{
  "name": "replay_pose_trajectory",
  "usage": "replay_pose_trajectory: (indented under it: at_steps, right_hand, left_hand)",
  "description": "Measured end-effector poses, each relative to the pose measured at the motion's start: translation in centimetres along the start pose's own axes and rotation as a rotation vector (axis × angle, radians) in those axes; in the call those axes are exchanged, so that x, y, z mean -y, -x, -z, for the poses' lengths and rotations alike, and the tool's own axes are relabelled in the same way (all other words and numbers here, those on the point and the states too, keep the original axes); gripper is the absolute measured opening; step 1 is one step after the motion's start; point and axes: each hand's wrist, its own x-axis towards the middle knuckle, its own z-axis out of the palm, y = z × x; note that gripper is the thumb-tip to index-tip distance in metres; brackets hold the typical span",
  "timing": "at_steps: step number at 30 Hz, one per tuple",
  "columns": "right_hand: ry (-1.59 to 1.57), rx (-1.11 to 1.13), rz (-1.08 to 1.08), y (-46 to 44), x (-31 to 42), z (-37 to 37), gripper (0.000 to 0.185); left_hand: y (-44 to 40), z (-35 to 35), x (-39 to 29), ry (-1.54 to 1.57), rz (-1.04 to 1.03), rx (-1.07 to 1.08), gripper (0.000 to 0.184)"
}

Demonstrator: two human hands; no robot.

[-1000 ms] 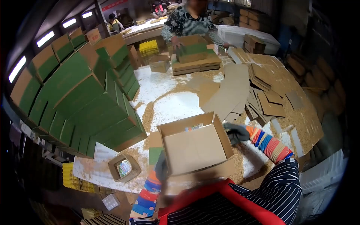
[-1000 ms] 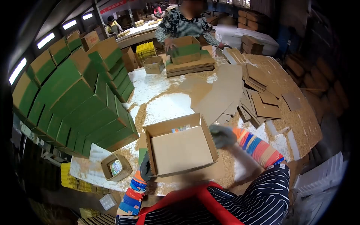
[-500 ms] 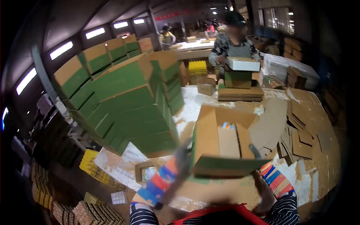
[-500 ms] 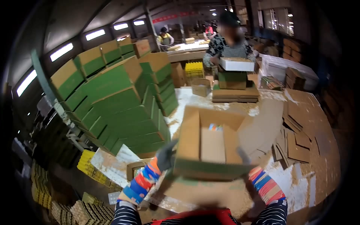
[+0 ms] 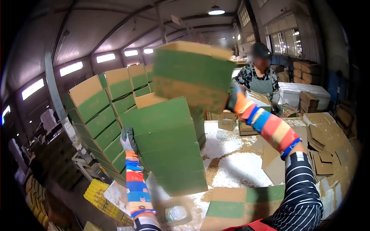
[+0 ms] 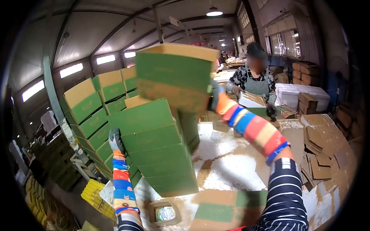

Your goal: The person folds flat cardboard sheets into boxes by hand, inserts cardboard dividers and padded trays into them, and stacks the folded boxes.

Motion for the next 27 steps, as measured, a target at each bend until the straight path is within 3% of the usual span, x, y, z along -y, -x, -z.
replay_pose_trajectory:
  at_steps: [2,4,6,7,9,11,12,14,15,16,17,18,20,22,24,25,26,27]
  right_hand:
    - [0.143,0.103,0.034,-2.1,-3.3,-2.4,0.055]
    - [0.288,0.144,-0.142,-5.2,-4.2,-4.3,0.056]
    - [0.346,0.1,-0.362,-7.9,-5.8,-5.2,0.044]
    - [0.453,0.187,-0.252,-9.1,-7.4,-5.4,0.049]
    - [1.172,0.038,-0.132,-8.6,-6.7,-5.8,0.047]
    - [1.904,-0.124,-0.01,-5.2,-3.7,-9.1,0.046]
    - [2.269,-0.199,0.055,-3.6,-2.7,-10.3,0.046]
    - [2.699,-0.129,0.562,0.6,-2.8,-8.6,0.037]
    - [2.77,0.008,0.723,4.0,-3.0,-8.3,0.033]
    - [2.656,0.136,0.726,7.9,-3.6,-8.7,0.027]
    - [2.513,0.4,0.717,11.7,-4.0,-9.4,0.022]
    - [2.412,0.688,0.464,14.8,-4.3,-10.3,0.019]
    - [2.278,1.065,0.01,20.4,-4.1,-14.7,0.018]
    - [2.037,1.135,0.148,23.3,-5.9,-12.9,0.022]
    - [1.959,1.127,0.107,25.3,-6.5,-10.3,0.027]
    - [1.948,1.108,0.072,26.3,-6.5,-8.7,0.03]
    - [1.954,1.091,0.031,27.1,-6.7,-7.2,0.032]
    - [1.95,1.074,-0.011,27.9,-7.2,-6.1,0.035]
  left_hand:
    - [-0.5,0.8,2.5,0.092,0.021,0.021,0.036]
    - [-0.2,1.4,4.5,0.26,0.066,-0.001,0.035]
    - [0.4,1.8,5.6,0.505,0.128,-0.053,0.033]
    - [0.6,1.8,5.4,0.45,0.097,-0.084,0.033]
    - [1.3,1.4,5.3,0.357,0.055,-0.136,0.031]
    - [0.6,1.8,6.9,0.681,0.142,-0.089,0.033]
    - [1.3,0.4,4.6,0.508,0.115,-0.195,0.033]
    - [-0.7,1.9,7.4,1.056,-0.027,0.397,0.034]
    - [-0.7,1.9,7.8,1.091,-0.017,0.389,0.034]
    - [-0.7,1.8,8.2,1.126,-0.007,0.38,0.034]
    - [0.0,1.4,7.2,0.912,0.113,0.085,0.034]
    - [0.7,0.9,5.9,0.677,0.235,-0.194,0.035]
    - [3.4,-1.3,-0.9,0.094,-0.075,-0.248,0.038]
    - [8.2,-5.5,-9.4,-0.394,-0.379,-0.344,0.041]
    - [14.8,-8.3,-11.5,-0.079,-0.325,0.022,0.05]
    - [18.6,-9.2,-11.0,-0.079,-0.301,0.386,0.057]
    - [23.6,-11.4,-9.8,-0.06,-0.126,0.608,0.061]
    - [26.4,-12.1,-14.1,-0.215,-0.191,0.91,0.066]
